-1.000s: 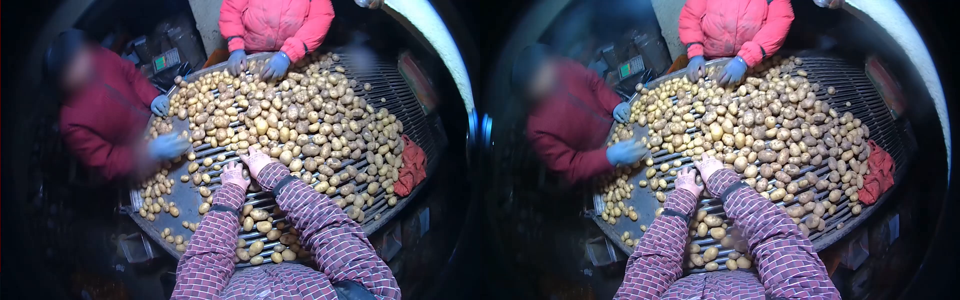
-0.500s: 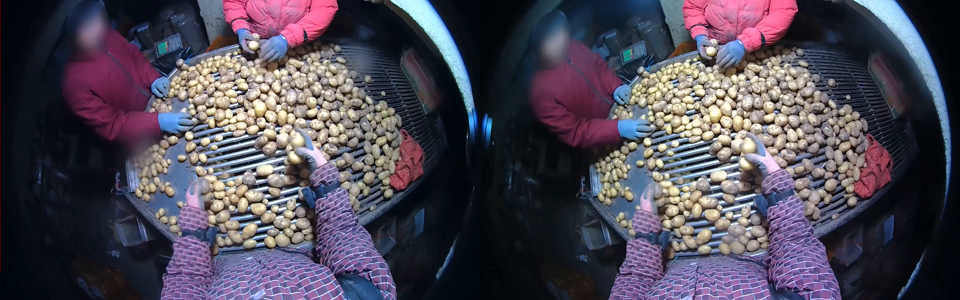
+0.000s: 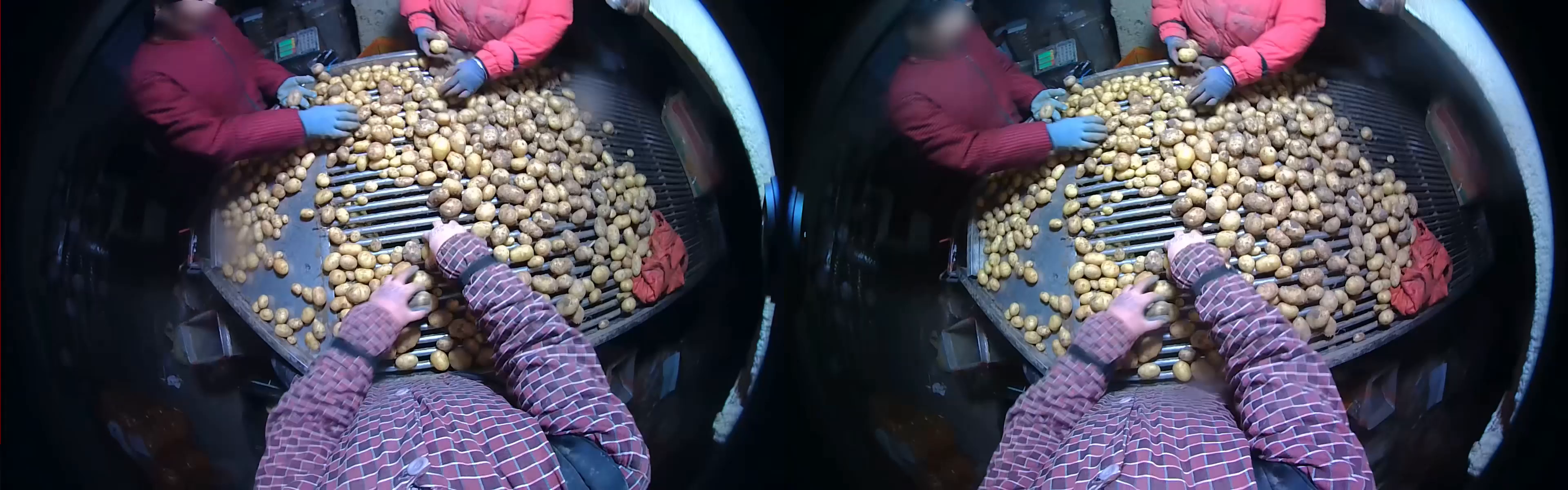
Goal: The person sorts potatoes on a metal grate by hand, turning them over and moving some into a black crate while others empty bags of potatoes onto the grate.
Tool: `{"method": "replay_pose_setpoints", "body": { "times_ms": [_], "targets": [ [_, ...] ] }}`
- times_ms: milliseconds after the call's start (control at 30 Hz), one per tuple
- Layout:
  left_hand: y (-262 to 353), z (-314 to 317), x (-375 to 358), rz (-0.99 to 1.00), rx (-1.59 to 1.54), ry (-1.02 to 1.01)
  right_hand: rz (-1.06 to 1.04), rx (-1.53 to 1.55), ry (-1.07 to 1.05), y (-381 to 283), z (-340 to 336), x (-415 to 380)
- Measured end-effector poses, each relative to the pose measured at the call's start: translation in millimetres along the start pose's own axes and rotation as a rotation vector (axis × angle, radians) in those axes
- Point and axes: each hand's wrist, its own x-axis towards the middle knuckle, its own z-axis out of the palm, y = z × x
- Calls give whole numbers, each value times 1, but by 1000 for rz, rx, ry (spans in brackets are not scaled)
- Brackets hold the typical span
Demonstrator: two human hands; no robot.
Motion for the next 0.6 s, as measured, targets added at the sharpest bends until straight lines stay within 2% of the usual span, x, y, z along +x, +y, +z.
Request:
{"method": "replay_pose_setpoints", "body": {
  "times_ms": [67, 100, 133, 167, 233, 267, 300, 333, 367, 400, 433, 500, 533, 567, 600],
  "targets": [
    [4, 11, 52, -59, 170, -279, 98, 10, 118, 3, 33, 11],
    [0, 12, 70, -121, 188, -456, 95, 71, 156, -5, 11, -20],
    [6, 5, 75, -161, 215, -517, 97, 118, 176, -5, 10, -26],
    [24, -17, 76, -152, 232, -673, 93, 163, 194, -3, 9, -31],
    [29, -20, 66, -110, 277, -575, 141, 251, 314, 9, 20, -35],
    [19, -8, 70, -140, 241, -589, 118, 339, 326, 27, 31, -26],
    [12, -1, 63, -132, 181, -460, 86, 427, 331, 49, 45, -16],
    [5, 6, 56, -114, 121, -333, 7, 878, 383, 69, 60, -12],
    [-7, 9, 47, -131, 13, -265, 214, 838, 369, 114, 95, 11],
    [-14, 2, 30, -144, -305, -213, 243, 1221, 340, 97, 73, -10],
    [-28, 7, 8, -165, -615, -45, 301, 1603, 275, 76, 47, -36],
    [-52, 29, -32, -143, -1185, 306, -233, 1932, -4, 100, 67, -20],
    [-56, 7, -67, 34, -1443, 305, -156, 1918, 22, 74, 55, -29],
    [-70, 5, -100, 70, -1643, 319, -79, 1902, 63, 34, 36, -43],
    [-70, -5, -140, -52, -1529, 524, -22, 1892, 133, 1, 32, -43]
  ]
}}
